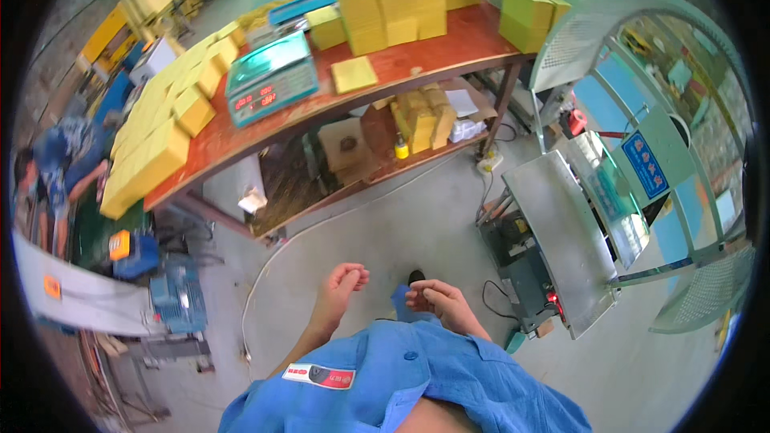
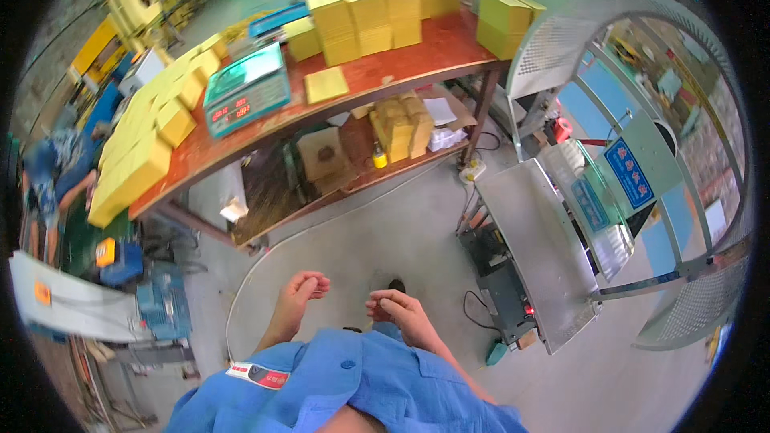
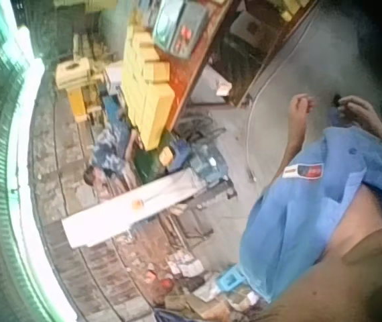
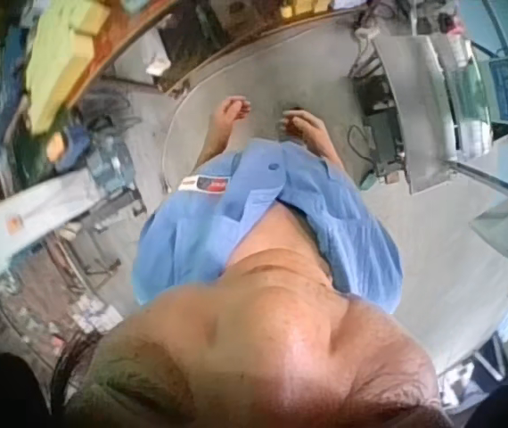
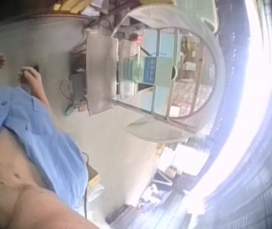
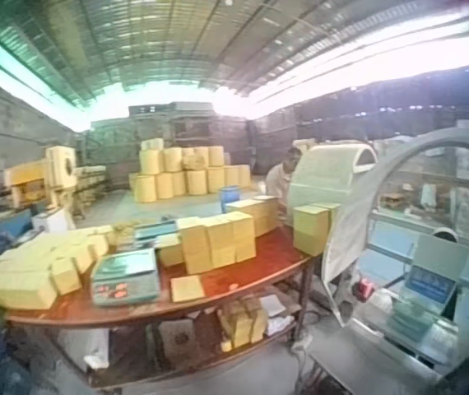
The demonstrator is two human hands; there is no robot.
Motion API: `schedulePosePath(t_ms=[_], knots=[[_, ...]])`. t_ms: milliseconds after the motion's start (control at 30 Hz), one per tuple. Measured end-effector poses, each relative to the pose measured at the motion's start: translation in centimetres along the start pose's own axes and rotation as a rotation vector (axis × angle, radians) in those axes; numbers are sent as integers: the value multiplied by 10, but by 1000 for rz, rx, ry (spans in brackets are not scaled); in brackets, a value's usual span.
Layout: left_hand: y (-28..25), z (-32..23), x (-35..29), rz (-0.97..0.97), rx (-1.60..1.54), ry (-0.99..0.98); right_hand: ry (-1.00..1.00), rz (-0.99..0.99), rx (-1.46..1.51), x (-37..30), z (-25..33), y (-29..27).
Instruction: The person is weighing stacks of yellow paper, adding slip sheets, and using a banding machine to secure them.
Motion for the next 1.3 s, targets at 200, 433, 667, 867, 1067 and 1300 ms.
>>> schedulePosePath(t_ms=[200,433,667,867,1067,1300], knots=[[-4,-94,108,-129,-32,70,-65,38,-119,162,75,-22],[-40,-139,220,-155,186,58,-45,30,-126,292,128,-19],[-111,-277,309,-516,266,497,19,130,-45,430,139,26],[-137,-364,369,-704,993,774,20,339,-163,523,168,97],[-134,-379,457,-930,970,605,153,448,-151,578,173,122],[-120,-366,455,-968,1066,516,139,591,-185,627,185,134]])
Point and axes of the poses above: each hand's wrist, its own x-axis towards the middle knuckle, its own y-axis out of the palm, z = x × y, the point moved 5 cm from there along x, towards the middle knuckle, and after that the axes turned 12 degrees about -y, right-handed, at the moved point
